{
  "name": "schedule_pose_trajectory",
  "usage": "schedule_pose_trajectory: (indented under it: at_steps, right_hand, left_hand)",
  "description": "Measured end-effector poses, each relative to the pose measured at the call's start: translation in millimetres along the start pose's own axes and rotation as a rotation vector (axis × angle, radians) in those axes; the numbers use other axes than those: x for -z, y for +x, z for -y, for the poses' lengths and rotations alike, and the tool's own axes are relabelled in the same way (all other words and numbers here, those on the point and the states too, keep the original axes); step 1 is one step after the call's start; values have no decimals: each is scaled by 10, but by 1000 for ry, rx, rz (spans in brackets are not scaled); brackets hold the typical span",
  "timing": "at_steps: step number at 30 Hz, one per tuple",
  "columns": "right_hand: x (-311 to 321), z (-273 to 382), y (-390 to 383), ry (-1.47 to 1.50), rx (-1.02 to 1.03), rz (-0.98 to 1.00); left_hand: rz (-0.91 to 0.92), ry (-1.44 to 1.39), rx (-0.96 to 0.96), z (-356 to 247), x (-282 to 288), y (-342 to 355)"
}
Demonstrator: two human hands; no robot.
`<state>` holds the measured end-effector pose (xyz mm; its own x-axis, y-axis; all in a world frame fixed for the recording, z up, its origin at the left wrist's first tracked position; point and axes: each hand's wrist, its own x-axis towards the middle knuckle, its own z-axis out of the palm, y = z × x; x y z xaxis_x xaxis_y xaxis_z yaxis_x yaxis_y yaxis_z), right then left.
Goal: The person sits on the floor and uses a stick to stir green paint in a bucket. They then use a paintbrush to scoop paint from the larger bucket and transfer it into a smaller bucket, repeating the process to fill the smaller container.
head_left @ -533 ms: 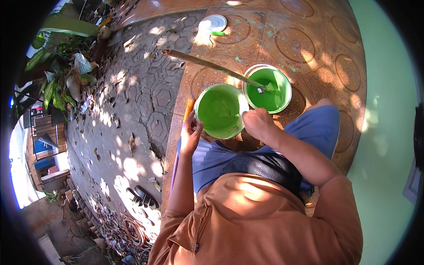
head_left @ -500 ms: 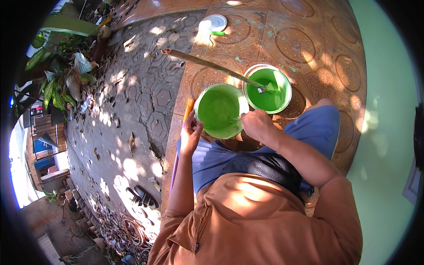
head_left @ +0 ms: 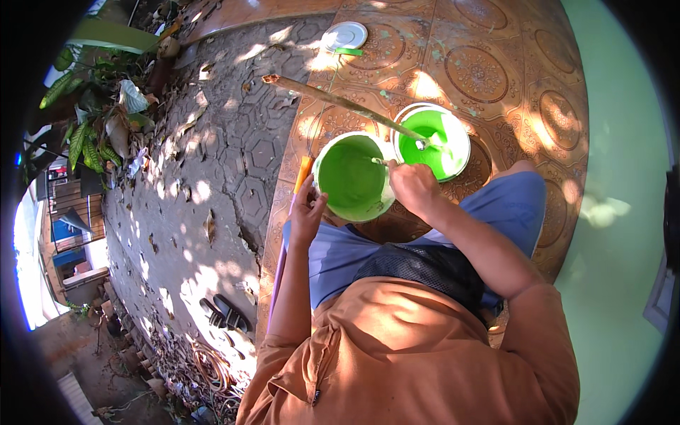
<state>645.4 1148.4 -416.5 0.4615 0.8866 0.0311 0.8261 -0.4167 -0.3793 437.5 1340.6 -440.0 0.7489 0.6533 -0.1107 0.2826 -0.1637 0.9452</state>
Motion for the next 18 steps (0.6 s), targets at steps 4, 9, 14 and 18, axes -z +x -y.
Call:
schedule_pose_trajectory:
  at_steps: [4, 9, 14, 18]
  right_hand:
    - [9, -84, -109, -35, 161, -17]
    - [-58, -23, -77, -40, 197, -270]
    - [97, 23, -141, -27, 146, 81]
    - [116, 66, -91, -40, 145, -21]
  left_hand:
    - [28, 5, 67, -128, -28, -13]
    - [-1, -14, 76, -104, -19, -27]
    - [18, -22, 62, -81, -7, -17]
    - [-24, -60, 48, -14, -36, -29]
